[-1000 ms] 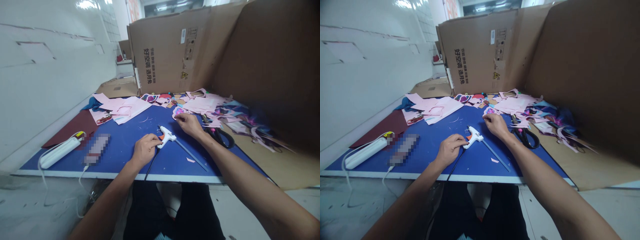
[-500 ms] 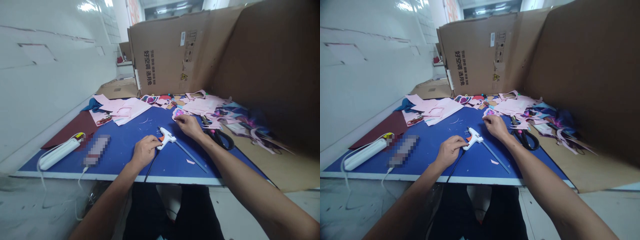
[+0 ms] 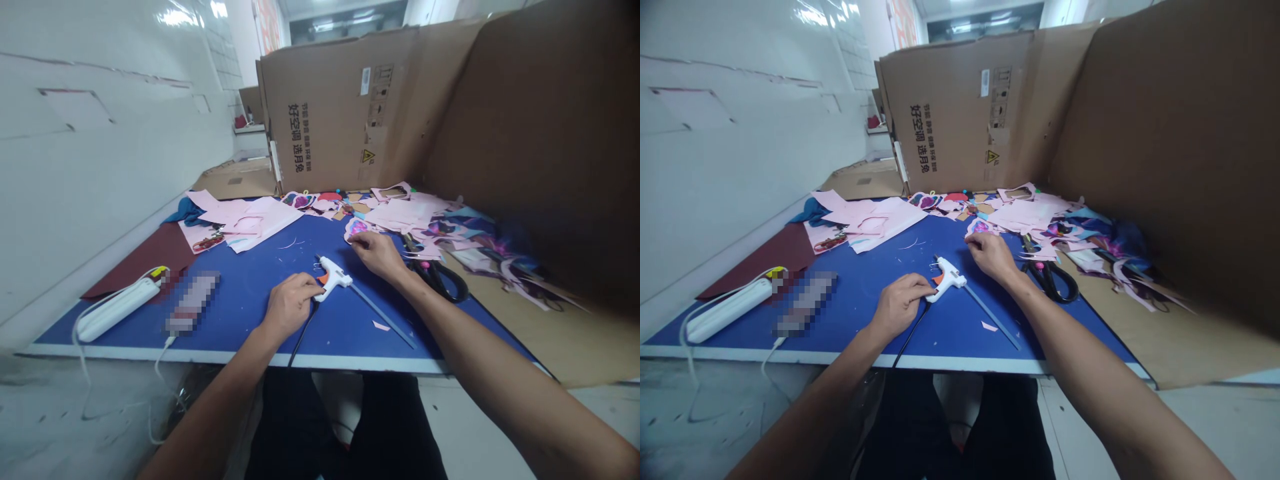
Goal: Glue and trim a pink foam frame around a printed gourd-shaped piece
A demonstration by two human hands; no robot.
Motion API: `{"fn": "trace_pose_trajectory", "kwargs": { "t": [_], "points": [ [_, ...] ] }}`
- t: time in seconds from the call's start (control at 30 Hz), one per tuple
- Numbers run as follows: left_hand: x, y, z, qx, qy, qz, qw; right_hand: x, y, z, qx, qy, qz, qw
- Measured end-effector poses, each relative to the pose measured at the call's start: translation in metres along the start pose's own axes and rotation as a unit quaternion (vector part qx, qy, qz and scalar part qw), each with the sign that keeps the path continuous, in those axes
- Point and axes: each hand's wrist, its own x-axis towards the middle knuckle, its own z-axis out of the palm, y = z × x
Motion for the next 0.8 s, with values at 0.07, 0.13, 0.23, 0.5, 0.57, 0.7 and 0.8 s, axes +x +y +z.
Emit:
{"fn": "trace_pose_trajectory", "kwargs": {
  "t": [0.07,0.13,0.23,0.5,0.57,0.7,0.8],
  "points": [
    [0.0,0.0,0.0,0.002,0.0,-0.001,1.0,0.0,0.0,0.0,-0.001,-0.001,0.002,1.0],
    [0.0,-0.001,0.001,0.003,-0.002,-0.002,1.0,0.0,0.0,0.0,-0.001,-0.001,0.002,1.0],
    [0.0,-0.001,0.001,0.008,-0.01,-0.005,1.0,0.0,0.0,0.0,0.0,-0.001,0.0,1.0],
    [0.0,0.002,-0.001,0.015,0.001,0.005,1.0,0.0,0.0,0.001,-0.002,0.009,-0.004,1.0],
    [0.001,0.002,-0.001,0.022,0.001,0.004,1.0,0.002,0.001,-0.005,-0.007,0.021,0.0,1.0],
    [0.001,0.003,-0.001,0.036,0.002,0.012,0.999,0.008,0.008,-0.023,-0.014,0.077,0.032,0.996],
    [0.001,0.003,-0.001,0.044,-0.003,0.016,0.999,0.013,0.019,-0.037,0.008,0.134,0.074,0.988]
  ]
}}
